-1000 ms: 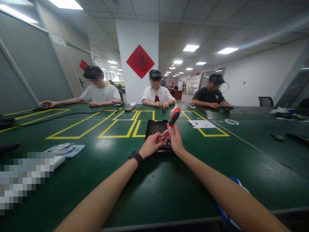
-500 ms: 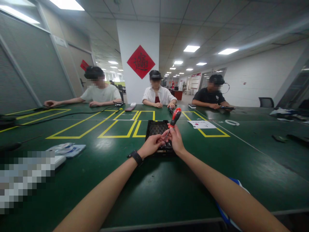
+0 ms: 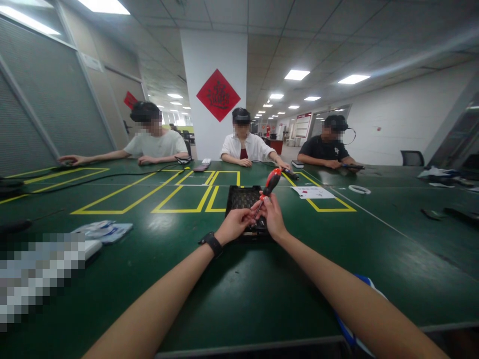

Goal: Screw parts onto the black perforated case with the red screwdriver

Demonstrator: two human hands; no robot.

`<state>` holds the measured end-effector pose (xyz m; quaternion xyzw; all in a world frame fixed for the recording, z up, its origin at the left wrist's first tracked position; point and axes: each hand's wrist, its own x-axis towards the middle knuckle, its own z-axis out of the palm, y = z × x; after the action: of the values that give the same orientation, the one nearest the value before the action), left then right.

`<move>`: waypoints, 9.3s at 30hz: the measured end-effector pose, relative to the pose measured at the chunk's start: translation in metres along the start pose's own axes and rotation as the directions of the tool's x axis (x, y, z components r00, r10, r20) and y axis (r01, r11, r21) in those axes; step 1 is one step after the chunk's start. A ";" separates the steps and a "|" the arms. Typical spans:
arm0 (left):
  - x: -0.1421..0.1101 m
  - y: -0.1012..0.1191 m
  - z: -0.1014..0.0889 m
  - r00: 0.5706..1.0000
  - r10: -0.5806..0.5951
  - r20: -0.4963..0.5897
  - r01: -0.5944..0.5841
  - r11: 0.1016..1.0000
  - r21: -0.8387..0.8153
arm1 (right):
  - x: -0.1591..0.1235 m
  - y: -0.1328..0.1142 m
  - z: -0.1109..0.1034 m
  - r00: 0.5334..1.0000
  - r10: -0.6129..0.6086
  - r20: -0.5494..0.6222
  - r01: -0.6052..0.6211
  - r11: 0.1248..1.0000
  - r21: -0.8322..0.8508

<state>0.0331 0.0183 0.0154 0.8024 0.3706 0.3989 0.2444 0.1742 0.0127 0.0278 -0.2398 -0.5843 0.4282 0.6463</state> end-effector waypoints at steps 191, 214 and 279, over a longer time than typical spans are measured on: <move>-0.014 0.034 -0.010 0.990 0.123 0.069 -0.140 0.906 0.399 | 0.002 -0.005 -0.004 0.959 -0.016 -0.282 -0.053 0.971 -0.233; -0.001 0.023 0.009 0.998 -0.009 -0.059 0.021 0.978 0.206 | 0.001 -0.010 -0.001 0.949 -0.031 -0.314 -0.023 0.986 -0.167; -0.004 0.016 0.011 0.997 0.075 -0.036 -0.073 0.997 0.031 | -0.002 -0.007 0.001 0.998 0.004 -0.059 -0.013 0.989 -0.150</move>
<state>0.0468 0.0043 0.0190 0.8116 0.3509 0.4169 0.2106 0.1757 0.0071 0.0329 -0.3028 -0.5948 0.3783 0.6414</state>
